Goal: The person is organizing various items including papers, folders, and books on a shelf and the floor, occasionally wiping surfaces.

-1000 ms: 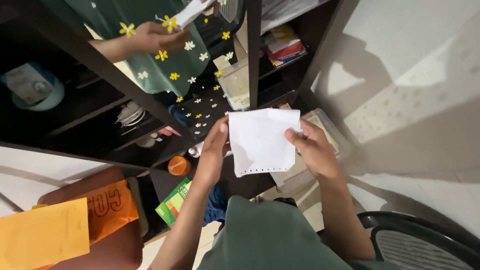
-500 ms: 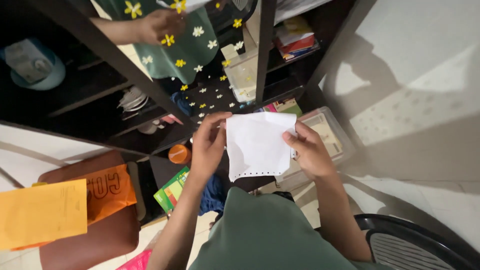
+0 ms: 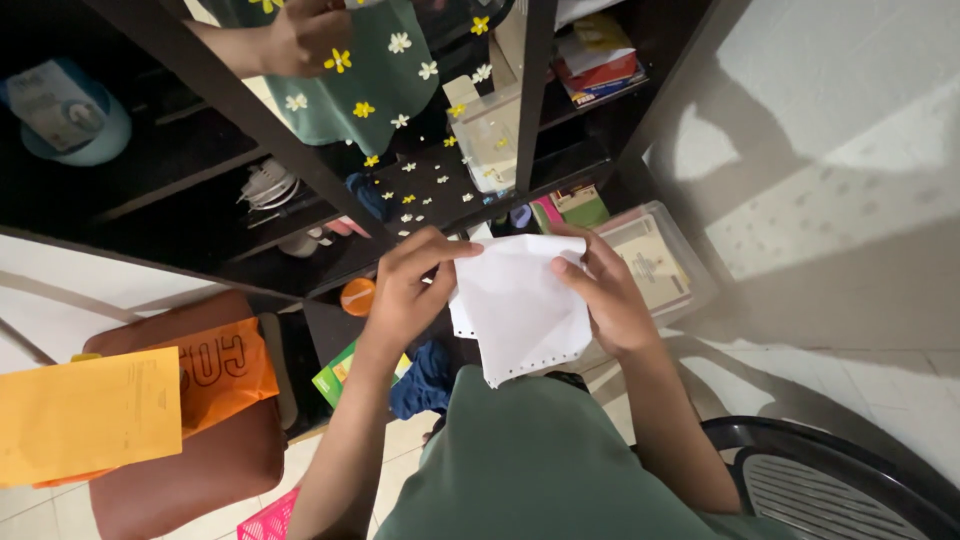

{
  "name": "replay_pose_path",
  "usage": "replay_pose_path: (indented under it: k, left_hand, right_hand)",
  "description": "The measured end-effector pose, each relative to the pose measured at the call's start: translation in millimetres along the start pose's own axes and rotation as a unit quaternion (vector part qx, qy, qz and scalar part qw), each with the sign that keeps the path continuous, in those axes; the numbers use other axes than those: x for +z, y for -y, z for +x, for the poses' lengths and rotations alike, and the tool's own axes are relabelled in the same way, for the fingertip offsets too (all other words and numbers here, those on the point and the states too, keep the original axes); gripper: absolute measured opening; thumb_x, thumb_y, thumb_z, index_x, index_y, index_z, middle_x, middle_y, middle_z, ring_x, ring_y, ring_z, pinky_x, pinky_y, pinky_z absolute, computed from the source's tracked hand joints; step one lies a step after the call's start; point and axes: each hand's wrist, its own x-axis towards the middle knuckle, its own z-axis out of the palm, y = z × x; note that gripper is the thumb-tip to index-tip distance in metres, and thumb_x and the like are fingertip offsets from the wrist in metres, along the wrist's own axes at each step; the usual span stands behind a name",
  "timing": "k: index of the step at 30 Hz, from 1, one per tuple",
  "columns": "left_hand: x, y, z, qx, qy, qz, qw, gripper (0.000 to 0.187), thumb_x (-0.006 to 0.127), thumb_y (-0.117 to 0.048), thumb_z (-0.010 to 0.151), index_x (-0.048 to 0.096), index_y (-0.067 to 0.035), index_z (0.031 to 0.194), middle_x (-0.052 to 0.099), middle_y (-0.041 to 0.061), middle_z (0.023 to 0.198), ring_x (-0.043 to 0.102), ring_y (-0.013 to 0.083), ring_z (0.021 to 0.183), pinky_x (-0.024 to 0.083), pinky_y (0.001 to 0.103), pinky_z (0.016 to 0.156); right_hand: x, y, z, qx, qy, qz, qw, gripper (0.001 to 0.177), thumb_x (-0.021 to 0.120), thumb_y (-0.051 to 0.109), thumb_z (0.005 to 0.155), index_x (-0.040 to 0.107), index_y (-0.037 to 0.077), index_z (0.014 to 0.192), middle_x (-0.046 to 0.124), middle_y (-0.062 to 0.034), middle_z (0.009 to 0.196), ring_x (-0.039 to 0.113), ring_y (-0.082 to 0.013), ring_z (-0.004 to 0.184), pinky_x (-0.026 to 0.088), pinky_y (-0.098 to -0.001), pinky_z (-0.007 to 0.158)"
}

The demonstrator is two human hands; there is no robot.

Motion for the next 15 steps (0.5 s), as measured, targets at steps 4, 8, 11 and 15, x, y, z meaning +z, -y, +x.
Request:
replay_pose_path:
  k: [4,8,11,15]
  left_hand:
    - [-4.6,-1.9,-3.1,0.002,0.009,0.013,1.000,0.032,0.052,0.008,0.086,0.079,-0.008,0.096,0.060,0.007,0.071,0.047,0.0185,0.053,0.047,0.028,0.053]
    - [-13.6,-13.2,1.9,-0.004,0.052,-0.005,0.999,0.033,0.047,0.000,0.083,0.075,-0.006,0.098,0.058,0.013,0.080,0.051,0.0268,0.065,0.049,0.039,0.064]
    - [-9.7,-46.3,17.7,-0.047,0.063,0.093,0.993,0.037,0.072,-0.013,0.085,0.066,-0.003,0.120,0.065,0.019,0.106,0.070,0.0414,0.090,0.062,0.041,0.072]
    - [1.7,-45.4,21.6,-0.066,0.090,0.186,0.976,0.020,0.073,-0.012,0.089,0.074,-0.008,0.109,0.074,0.013,0.094,0.072,0.0360,0.088,0.060,0.043,0.074]
  right_hand:
    - [-2.7,-8.6,-0.9,-0.027,-0.010,-0.070,0.997,0.028,0.073,0.023,0.093,0.072,0.001,0.109,0.058,-0.0029,0.076,0.056,-0.0089,0.065,0.053,-0.0245,0.058]
    - [-12.3,-18.3,1.6,-0.060,-0.010,-0.110,0.992,0.022,0.072,0.022,0.094,0.072,0.001,0.100,0.053,-0.0004,0.064,0.053,-0.0055,0.055,0.048,-0.0193,0.050]
    - [-17.3,-19.6,4.8,-0.097,-0.010,-0.187,0.978,0.021,0.073,0.023,0.094,0.073,0.003,0.096,0.055,-0.0021,0.063,0.049,-0.0072,0.057,0.044,-0.0208,0.053]
    - [-14.3,-13.8,5.1,-0.117,-0.019,-0.216,0.969,0.022,0.076,0.026,0.092,0.073,0.004,0.092,0.060,-0.0027,0.060,0.052,-0.0063,0.054,0.045,-0.0210,0.051]
